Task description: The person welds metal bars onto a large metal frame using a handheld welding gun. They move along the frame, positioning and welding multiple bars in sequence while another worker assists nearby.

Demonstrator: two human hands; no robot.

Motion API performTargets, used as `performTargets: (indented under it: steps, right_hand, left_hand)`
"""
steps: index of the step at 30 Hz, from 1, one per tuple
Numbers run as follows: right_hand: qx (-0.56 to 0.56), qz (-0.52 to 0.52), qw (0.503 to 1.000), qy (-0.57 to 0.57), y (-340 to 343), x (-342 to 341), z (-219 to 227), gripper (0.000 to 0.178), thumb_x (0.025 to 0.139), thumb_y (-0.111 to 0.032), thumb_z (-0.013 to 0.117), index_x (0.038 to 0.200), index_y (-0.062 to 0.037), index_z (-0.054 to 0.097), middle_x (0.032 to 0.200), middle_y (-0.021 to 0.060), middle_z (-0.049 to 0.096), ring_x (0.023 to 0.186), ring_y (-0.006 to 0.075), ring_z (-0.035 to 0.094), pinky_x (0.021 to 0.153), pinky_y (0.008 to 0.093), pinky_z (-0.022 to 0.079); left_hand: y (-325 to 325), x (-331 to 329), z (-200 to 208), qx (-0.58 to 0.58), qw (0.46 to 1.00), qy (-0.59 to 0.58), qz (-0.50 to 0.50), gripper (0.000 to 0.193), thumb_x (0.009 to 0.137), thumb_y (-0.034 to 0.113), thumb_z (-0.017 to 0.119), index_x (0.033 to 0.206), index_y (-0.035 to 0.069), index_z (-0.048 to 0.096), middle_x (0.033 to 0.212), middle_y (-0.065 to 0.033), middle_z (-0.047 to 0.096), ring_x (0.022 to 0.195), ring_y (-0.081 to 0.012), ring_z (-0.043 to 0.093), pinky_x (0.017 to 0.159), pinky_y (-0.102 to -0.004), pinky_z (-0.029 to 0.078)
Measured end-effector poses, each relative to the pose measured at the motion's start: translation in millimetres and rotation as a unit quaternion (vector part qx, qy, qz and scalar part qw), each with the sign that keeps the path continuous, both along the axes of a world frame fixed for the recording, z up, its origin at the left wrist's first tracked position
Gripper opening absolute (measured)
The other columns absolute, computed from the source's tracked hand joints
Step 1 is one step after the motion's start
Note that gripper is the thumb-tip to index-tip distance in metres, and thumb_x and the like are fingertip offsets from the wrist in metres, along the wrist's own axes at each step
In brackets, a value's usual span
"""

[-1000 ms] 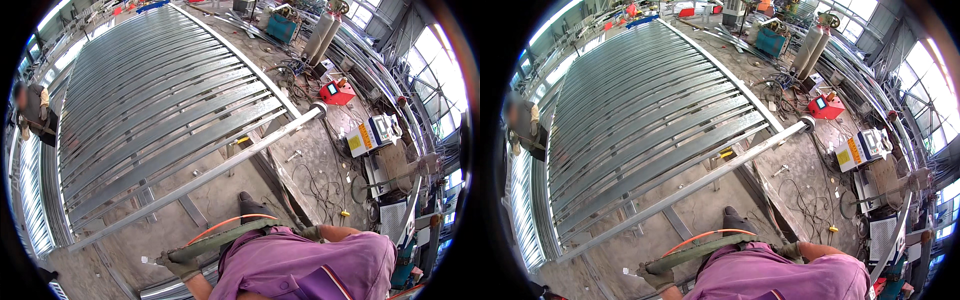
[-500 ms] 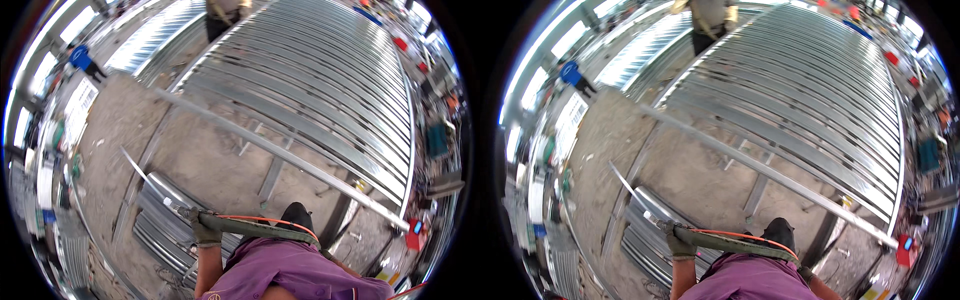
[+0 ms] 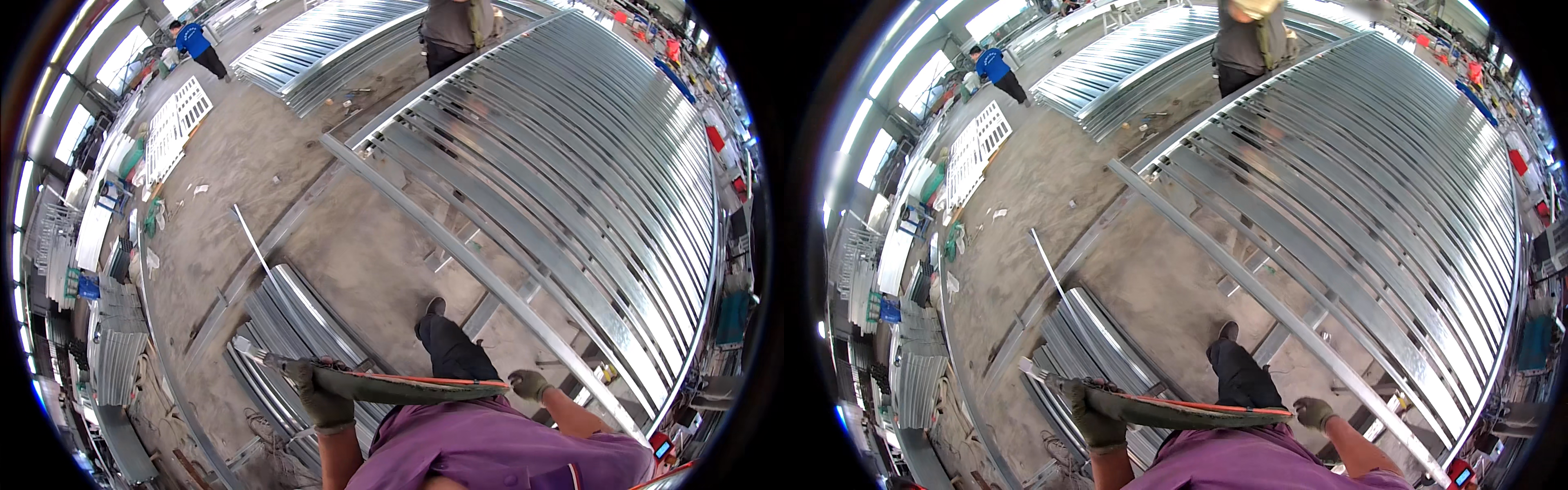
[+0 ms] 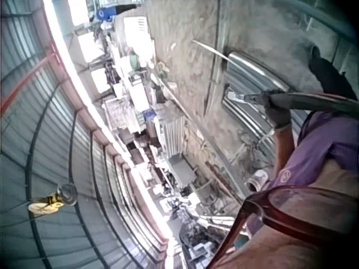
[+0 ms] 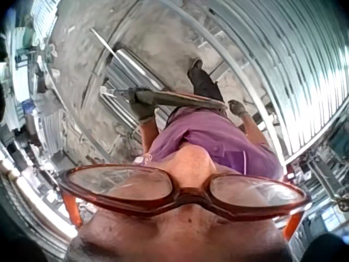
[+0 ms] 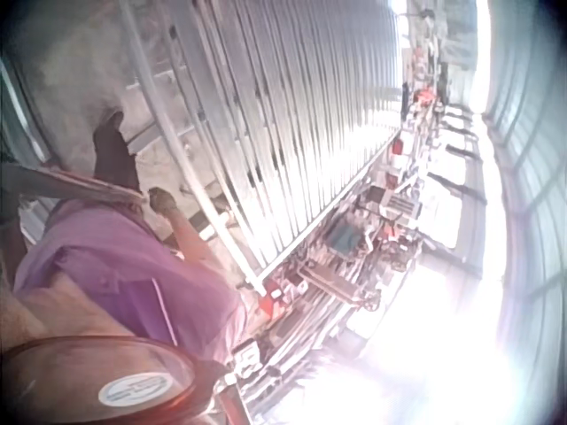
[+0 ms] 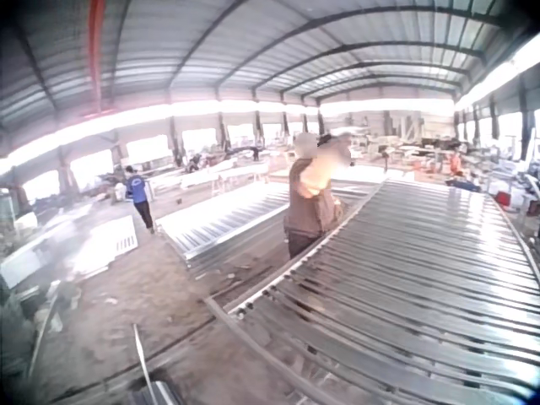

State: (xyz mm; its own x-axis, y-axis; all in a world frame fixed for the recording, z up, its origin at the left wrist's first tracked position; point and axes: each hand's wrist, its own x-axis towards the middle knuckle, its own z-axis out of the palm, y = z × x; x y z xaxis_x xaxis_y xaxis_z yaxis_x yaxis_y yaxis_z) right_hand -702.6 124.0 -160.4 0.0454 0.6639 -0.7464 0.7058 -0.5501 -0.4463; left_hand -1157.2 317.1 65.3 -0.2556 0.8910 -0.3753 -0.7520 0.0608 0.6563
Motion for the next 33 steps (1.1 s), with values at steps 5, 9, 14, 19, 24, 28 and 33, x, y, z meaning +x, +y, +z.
performTargets:
  steps: [5, 9, 14, 19, 24, 28, 33]
  right_hand:
    - [0.133, -0.115, 0.983, 0.044, 185.4, -10.7, 48.6, 0.028, 0.101, -0.027, 0.07, 0.122, -0.0125, 0.082, 0.106, 0.0141, 0.083, 0.097, 0.0342, 0.079, 0.09, 0.0417, 0.063]
    - [0.22, -0.112, 0.958, 0.144, 305.6, -31.7, 134.5, 0.028, 0.104, -0.023, 0.072, 0.126, -0.006, 0.079, 0.097, 0.0108, 0.082, 0.091, 0.0223, 0.08, 0.084, 0.0357, 0.063]
    - [0.232, -0.151, 0.918, 0.284, 402.4, -46.2, 202.3, 0.032, 0.11, -0.018, 0.071, 0.136, 0.0009, 0.072, 0.11, 0.0079, 0.079, 0.099, 0.0133, 0.074, 0.089, 0.0318, 0.06]
    - [0.285, -0.181, 0.854, 0.396, 440.8, -37.4, 256.4, 0.047, 0.114, -0.026, 0.069, 0.15, 0.0029, 0.062, 0.115, 0.0101, 0.075, 0.106, 0.0163, 0.071, 0.097, 0.0331, 0.058]
    - [0.426, -0.233, 0.784, 0.386, 455.4, -19.1, 289.4, 0.079, 0.109, -0.047, 0.075, 0.161, 0.0057, 0.05, 0.131, 0.013, 0.071, 0.12, 0.0215, 0.068, 0.105, 0.0372, 0.055]
    - [0.433, -0.404, 0.772, 0.232, 450.8, -4.7, 283.9, 0.064, 0.109, -0.038, 0.078, 0.152, 0.0049, 0.059, 0.125, 0.0076, 0.073, 0.111, 0.0167, 0.069, 0.097, 0.0335, 0.057]
    - [0.395, -0.505, 0.761, 0.096, 482.7, -4.5, 267.2, 0.05, 0.114, -0.043, 0.068, 0.14, 0.0004, 0.07, 0.104, 0.0004, 0.073, 0.091, 0.0111, 0.066, 0.082, 0.0293, 0.055]
  left_hand:
    - [94.2, 27.7, 38.7, 0.046, 0.998, 0.001, -0.038, 0.034, 0.106, 0.033, 0.073, 0.128, 0.007, 0.067, 0.116, -0.014, 0.073, 0.106, -0.034, 0.071, 0.095, -0.0506, 0.06]
    - [162.1, 62.4, 74.8, 0.061, 0.992, 0.027, -0.104, 0.036, 0.104, 0.025, 0.073, 0.133, 0.005, 0.065, 0.118, -0.0147, 0.072, 0.109, -0.0348, 0.07, 0.097, -0.0521, 0.06]
    - [231.0, 115.8, 92.5, -0.017, 0.955, 0.118, -0.271, 0.022, 0.101, 0.008, 0.073, 0.123, 0.003, 0.069, 0.115, -0.0133, 0.076, 0.111, -0.029, 0.074, 0.099, -0.0447, 0.06]
    - [288.8, 176.6, 75.1, 0.104, 0.801, 0.363, -0.464, 0.017, 0.097, 0.006, 0.076, 0.113, 0.0, 0.073, 0.101, -0.0081, 0.079, 0.092, -0.0195, 0.077, 0.084, -0.035, 0.062]
    - [327.6, 250.0, 59.2, 0.089, 0.579, 0.431, -0.686, 0.047, 0.094, 0.028, 0.081, 0.128, 0.001, 0.065, 0.106, -0.0196, 0.079, 0.098, -0.0321, 0.08, 0.089, -0.0443, 0.063]
    - [354.9, 290.1, 48.9, 0.144, 0.455, 0.416, -0.774, 0.054, 0.089, 0.035, 0.08, 0.128, 0.002, 0.063, 0.105, -0.0241, 0.078, 0.102, -0.0425, 0.078, 0.093, -0.0503, 0.06]
    - [417.3, 296.8, 35.6, 0.233, 0.339, 0.368, -0.834, 0.051, 0.087, 0.036, 0.079, 0.122, 0.0, 0.065, 0.098, -0.0245, 0.079, 0.1, -0.044, 0.078, 0.091, -0.0528, 0.059]
